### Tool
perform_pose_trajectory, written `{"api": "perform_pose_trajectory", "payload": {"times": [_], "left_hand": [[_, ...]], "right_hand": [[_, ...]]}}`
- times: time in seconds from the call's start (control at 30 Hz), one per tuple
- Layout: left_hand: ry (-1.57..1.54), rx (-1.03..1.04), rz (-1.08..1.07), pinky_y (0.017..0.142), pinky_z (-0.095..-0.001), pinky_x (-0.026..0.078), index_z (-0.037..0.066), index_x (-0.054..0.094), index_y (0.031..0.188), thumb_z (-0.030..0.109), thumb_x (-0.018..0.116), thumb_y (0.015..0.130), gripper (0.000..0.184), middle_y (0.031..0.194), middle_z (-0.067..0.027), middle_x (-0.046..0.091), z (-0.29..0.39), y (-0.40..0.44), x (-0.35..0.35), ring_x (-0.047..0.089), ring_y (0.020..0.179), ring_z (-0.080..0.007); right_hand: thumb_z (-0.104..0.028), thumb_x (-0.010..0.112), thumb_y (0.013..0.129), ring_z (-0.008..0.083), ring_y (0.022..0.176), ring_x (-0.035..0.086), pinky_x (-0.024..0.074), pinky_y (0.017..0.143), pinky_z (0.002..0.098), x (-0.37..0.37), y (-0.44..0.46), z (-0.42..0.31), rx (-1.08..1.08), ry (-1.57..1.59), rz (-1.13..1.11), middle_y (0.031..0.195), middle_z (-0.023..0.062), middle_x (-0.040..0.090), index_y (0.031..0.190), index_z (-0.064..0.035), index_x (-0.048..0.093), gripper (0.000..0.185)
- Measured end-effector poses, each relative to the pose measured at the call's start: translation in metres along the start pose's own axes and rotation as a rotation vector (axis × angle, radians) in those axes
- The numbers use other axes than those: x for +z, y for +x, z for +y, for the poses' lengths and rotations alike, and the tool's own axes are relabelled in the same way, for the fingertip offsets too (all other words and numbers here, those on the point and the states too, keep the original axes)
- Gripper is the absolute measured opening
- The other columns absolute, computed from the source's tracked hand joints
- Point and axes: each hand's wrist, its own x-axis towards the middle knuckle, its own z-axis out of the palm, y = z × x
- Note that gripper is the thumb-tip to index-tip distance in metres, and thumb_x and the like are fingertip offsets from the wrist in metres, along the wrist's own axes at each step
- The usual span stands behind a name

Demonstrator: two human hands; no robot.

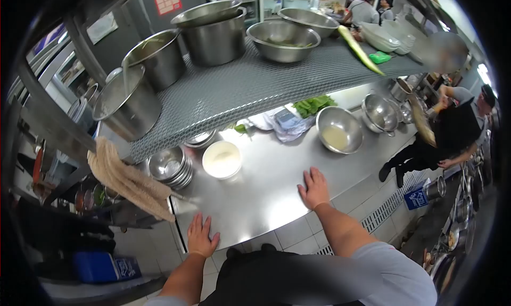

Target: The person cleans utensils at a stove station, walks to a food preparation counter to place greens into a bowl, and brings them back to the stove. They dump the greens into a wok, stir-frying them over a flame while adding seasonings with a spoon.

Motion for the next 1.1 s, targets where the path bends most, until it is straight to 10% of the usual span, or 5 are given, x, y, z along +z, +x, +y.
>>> {"api": "perform_pose_trajectory", "payload": {"times": [1.1], "left_hand": [[0.004, -0.013, 0.019, 0.110, -0.0514, 0.025, 0.006, 0.047, 0.136, 0.034, 0.065, 0.080, 0.066, 0.150, -0.0224, 0.030, 0.006, -0.001, 0.000, 0.027, 0.139, -0.0402]], "right_hand": [[-0.040, 0.050, 0.093, 0.0312, 0.142, 0.027, 0.0191, 0.118, 0.0426, -0.004, -0.004, 0.001, 0.012, -0.006, -0.044, 0.150, 0.0200, 0.033, 0.140, -0.0068, 0.043, 0.058]]}}
